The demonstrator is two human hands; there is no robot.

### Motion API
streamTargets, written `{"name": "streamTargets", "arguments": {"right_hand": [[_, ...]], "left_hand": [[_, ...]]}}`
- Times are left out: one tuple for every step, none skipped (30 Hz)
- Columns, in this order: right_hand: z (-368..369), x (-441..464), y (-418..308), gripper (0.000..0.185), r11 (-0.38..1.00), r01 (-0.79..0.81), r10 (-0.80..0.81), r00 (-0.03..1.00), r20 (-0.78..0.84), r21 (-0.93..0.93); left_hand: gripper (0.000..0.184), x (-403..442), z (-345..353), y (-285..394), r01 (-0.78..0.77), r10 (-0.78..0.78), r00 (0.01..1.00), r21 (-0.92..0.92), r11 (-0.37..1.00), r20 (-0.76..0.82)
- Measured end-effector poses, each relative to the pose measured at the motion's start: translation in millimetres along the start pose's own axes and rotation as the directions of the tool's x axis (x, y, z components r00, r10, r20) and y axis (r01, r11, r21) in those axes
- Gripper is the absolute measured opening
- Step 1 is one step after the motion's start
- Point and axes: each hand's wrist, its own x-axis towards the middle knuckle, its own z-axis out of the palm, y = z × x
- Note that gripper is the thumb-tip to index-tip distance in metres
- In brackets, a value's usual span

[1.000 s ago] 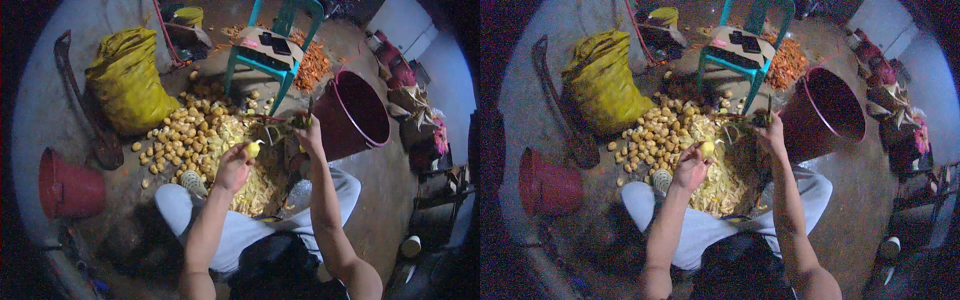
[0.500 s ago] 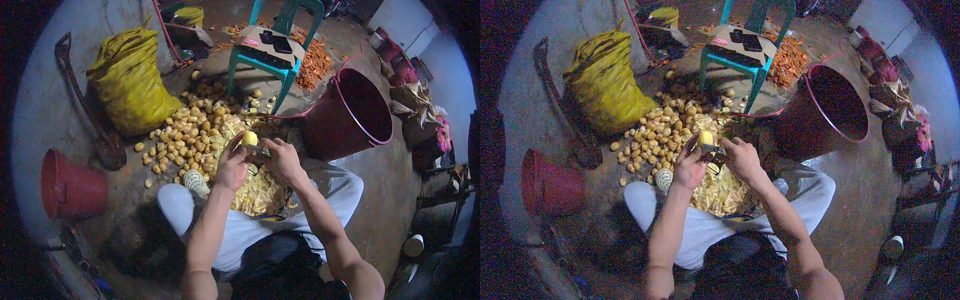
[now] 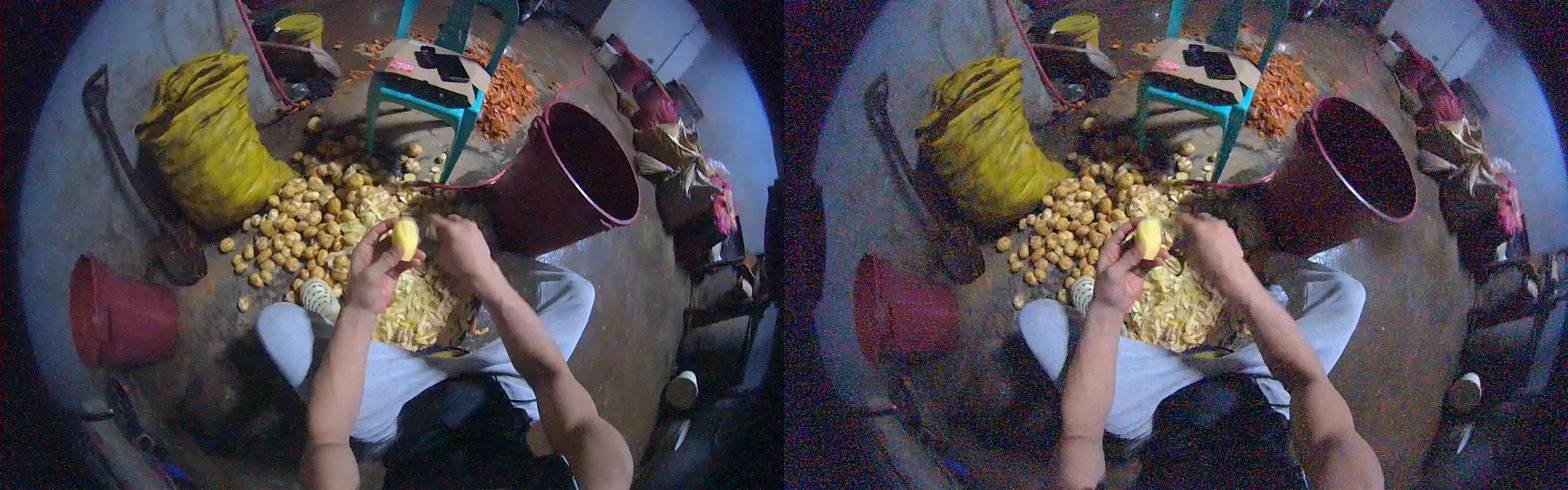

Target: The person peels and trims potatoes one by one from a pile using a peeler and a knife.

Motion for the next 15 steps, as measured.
{"name": "streamTargets", "arguments": {"right_hand": [[9.0,2.5,18.2,0.047,0.995,-0.052,0.05,0.999,0.021,0.084],[10.8,5.1,24.6,0.051,0.997,-0.078,0.078,0.996,-0.034,0.026],[5.6,6.3,22.4,0.051,0.998,-0.067,0.067,0.997,-0.043,0.018],[3.1,2.0,19.5,0.052,0.996,-0.052,0.056,0.997,-0.056,0.071],[2.9,-6.3,16.7,0.053,0.99,-0.048,0.056,0.997,-0.059,0.131],[-0.3,-6.6,13.0,0.054,0.987,-0.075,0.076,0.997,-0.004,0.142],[-2.9,-7.3,9.3,0.054,0.987,-0.074,0.076,0.997,-0.004,0.144],[-4.9,-8.0,5.3,0.051,0.983,-0.073,0.078,0.997,-0.026,0.169],[-5.8,-9.6,1.5,0.049,0.977,-0.076,0.087,0.995,-0.045,0.199],[-8.6,-8.6,-1.1,0.049,0.976,-0.075,0.087,0.995,-0.048,0.203],[-11.8,-8.1,-2.0,0.044,0.941,-0.059,0.081,0.995,-0.052,0.333],[-14.2,-7.2,-0.8,0.04,0.889,-0.042,0.075,0.996,-0.055,0.455],[-14.6,-5.0,5.3,0.04,0.89,-0.043,0.076,0.996,-0.054,0.455],[-14.2,-1.1,15.8,0.038,0.799,-0.134,0.181,0.983,-0.022,0.586],[-19.5,3.8,19.7,0.036,0.68,-0.215,0.278,0.96,0.025,0.701]], "left_hand": [[0.049,-1.2,3.5,1.9,0.024,-0.027,0.997,-0.044,0.999,-0.069],[0.051,0.3,1.9,5.8,0.035,-0.035,0.999,-0.027,0.999,-0.005],[0.051,4.5,3.9,6.1,0.022,-0.022,1.0,-0.028,0.999,0.004],[0.052,5.8,5.6,4.0,-0.063,0.062,0.998,-0.068,0.996,-0.019],[0.053,2.2,5.1,0.4,-0.137,0.131,0.99,-0.105,0.985,-0.054],[0.054,2.3,-2.5,-0.9,-0.105,0.098,0.991,-0.087,0.991,-0.088],[0.054,4.4,-6.0,-4.0,-0.106,0.098,0.991,-0.085,0.991,-0.089],[0.053,6.5,-8.8,-5.9,-0.132,0.127,0.99,-0.069,0.989,-0.065],[0.052,6.1,-9.0,-5.3,-0.152,0.15,0.988,-0.052,0.987,-0.044],[0.05,4.9,-7.0,-2.6,-0.143,0.142,0.99,-0.039,0.989,-0.023],[0.05,5.0,-8.3,-1.7,-0.142,0.141,0.99,-0.036,0.989,-0.021],[0.048,5.5,-10.2,-1.3,-0.152,0.153,0.988,0.034,0.988,-0.017],[0.046,5.4,-11.3,-1.2,-0.162,0.164,0.986,0.103,0.981,-0.014],[0.046,4.8,-11.7,-1.2,-0.161,0.164,0.986,0.102,0.982,-0.016],[0.044,4.1,-11.3,-0.2,-0.176,0.181,0.983,0.165,0.971,-0.018]]}}
